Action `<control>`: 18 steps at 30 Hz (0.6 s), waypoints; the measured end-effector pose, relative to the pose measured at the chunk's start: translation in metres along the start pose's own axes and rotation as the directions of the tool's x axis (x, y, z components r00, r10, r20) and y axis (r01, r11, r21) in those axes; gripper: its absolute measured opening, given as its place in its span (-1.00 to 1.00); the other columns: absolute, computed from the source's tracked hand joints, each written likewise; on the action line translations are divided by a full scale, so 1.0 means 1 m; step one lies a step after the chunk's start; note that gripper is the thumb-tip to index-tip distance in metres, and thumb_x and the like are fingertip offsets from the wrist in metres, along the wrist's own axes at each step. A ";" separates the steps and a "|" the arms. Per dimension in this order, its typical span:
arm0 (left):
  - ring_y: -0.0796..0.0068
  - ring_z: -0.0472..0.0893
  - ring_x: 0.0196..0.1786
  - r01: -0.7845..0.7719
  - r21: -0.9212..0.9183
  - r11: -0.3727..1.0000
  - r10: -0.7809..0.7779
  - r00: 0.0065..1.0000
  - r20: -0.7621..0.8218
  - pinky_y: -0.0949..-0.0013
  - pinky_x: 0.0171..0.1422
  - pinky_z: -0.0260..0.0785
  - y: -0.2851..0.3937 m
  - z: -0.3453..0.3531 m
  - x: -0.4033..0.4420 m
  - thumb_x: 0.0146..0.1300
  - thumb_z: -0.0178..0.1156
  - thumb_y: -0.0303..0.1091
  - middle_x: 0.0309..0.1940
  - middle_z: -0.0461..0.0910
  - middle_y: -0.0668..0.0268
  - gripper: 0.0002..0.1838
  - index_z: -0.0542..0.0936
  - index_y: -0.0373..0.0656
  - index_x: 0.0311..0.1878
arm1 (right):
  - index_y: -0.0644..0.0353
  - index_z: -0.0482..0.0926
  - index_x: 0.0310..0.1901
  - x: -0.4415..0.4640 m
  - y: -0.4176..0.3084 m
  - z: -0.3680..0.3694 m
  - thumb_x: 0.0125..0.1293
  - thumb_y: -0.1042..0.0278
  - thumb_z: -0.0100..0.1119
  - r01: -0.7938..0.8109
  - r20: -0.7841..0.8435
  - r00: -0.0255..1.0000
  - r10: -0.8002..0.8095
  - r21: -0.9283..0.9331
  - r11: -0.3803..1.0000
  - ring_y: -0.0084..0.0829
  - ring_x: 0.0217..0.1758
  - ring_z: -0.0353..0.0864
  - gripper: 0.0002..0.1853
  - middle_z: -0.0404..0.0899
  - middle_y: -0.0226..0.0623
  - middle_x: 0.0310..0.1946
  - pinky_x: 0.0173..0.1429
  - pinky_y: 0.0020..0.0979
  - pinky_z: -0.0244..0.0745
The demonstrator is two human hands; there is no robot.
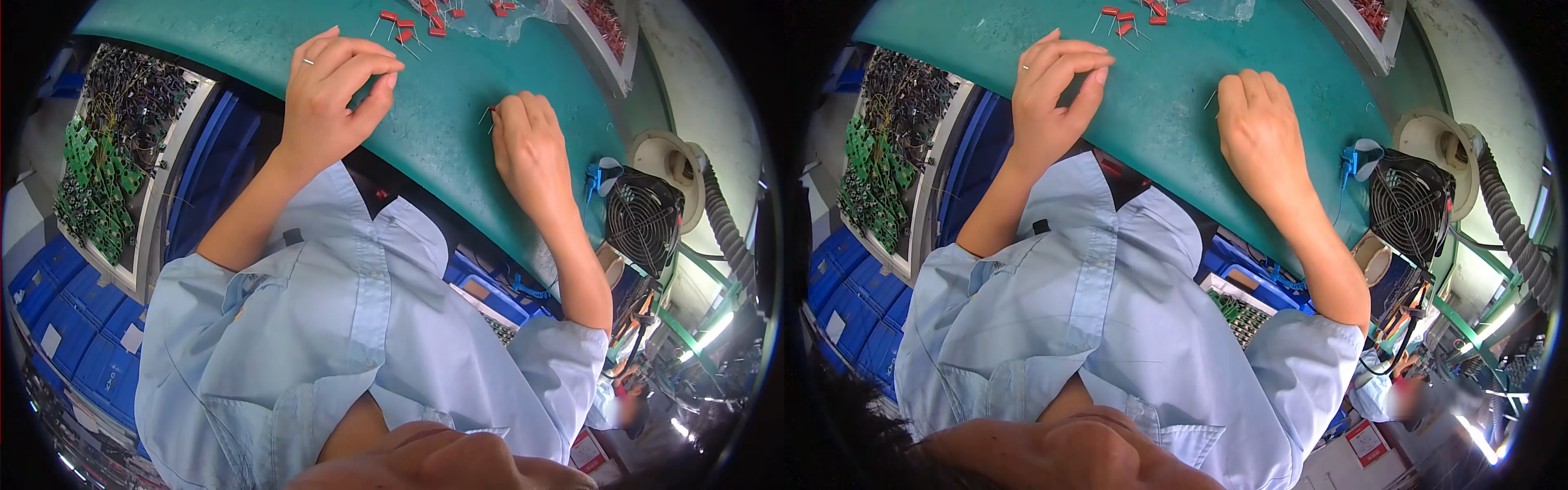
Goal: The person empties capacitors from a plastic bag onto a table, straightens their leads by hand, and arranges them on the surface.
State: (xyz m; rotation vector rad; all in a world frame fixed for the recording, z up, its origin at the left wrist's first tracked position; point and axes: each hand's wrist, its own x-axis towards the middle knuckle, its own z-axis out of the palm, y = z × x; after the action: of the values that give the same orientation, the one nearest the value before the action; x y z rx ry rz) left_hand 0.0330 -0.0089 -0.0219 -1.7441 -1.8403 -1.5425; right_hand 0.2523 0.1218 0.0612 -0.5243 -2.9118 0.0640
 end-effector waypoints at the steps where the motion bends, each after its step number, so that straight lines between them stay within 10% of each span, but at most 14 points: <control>1: 0.44 0.63 -0.06 0.003 0.003 1.000 -0.003 1.000 -0.002 -0.01 0.42 0.32 0.001 0.000 0.000 0.22 0.35 -0.41 -0.17 0.71 0.50 -0.89 0.72 -0.01 -0.19 | 0.31 0.44 -0.29 -0.001 0.000 0.000 0.23 0.58 0.23 0.002 -0.003 1.000 -0.002 -0.010 1.000 -0.01 -0.19 0.51 -0.87 0.47 -0.05 -0.34 -0.07 -0.06 0.47; 7: 0.38 0.63 -0.04 0.010 0.018 1.000 -0.011 1.000 0.012 -0.02 0.43 0.31 0.008 -0.006 0.005 0.23 0.34 -0.42 -0.17 0.70 0.45 -0.90 0.71 -0.05 -0.19 | 0.34 0.61 -0.25 0.012 0.037 -0.020 0.28 0.49 0.29 -0.183 -0.070 0.973 0.222 0.355 0.917 -0.17 -0.28 0.64 -0.90 0.61 -0.09 -0.35 -0.15 -0.24 0.55; 11: 0.30 0.63 0.00 0.029 0.024 0.999 -0.030 0.999 0.023 -0.04 0.45 0.30 0.015 -0.008 0.007 0.21 0.34 -0.44 -0.16 0.68 0.39 -0.88 0.69 -0.09 -0.17 | 0.31 0.67 -0.22 0.058 0.121 -0.053 0.33 0.40 0.31 -0.395 -0.378 0.753 0.539 0.395 0.829 -0.51 -0.39 0.64 -0.86 0.71 -0.27 -0.42 -0.22 -0.41 0.55; 14: 0.25 0.61 0.03 0.018 0.013 1.000 -0.019 1.000 0.025 -0.06 0.44 0.30 0.015 -0.009 0.007 0.22 0.33 -0.45 -0.16 0.66 0.36 -0.87 0.68 -0.10 -0.16 | 0.32 0.60 -0.02 0.069 0.199 -0.004 0.34 0.35 0.29 -0.275 -0.656 0.499 0.566 0.500 0.822 -0.40 -0.35 0.65 -0.73 0.70 -0.19 -0.37 -0.20 -0.35 0.54; 18: 0.20 0.61 0.03 0.014 0.003 1.000 -0.014 1.000 0.003 -0.08 0.43 0.31 0.018 -0.010 0.010 0.21 0.32 -0.47 -0.16 0.67 0.33 -0.88 0.68 -0.12 -0.18 | 0.26 0.61 -0.10 0.061 0.181 0.048 0.30 0.47 0.20 -0.223 -0.778 0.401 0.483 0.429 0.875 -0.14 -0.25 0.65 -0.84 0.61 -0.09 -0.32 -0.10 -0.17 0.55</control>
State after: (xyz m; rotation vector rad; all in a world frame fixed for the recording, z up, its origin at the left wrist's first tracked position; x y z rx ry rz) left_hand 0.0396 -0.0145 -0.0008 -1.7371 -1.8587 -1.5428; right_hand 0.2490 0.3123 0.0106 -0.8260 -1.6877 0.1745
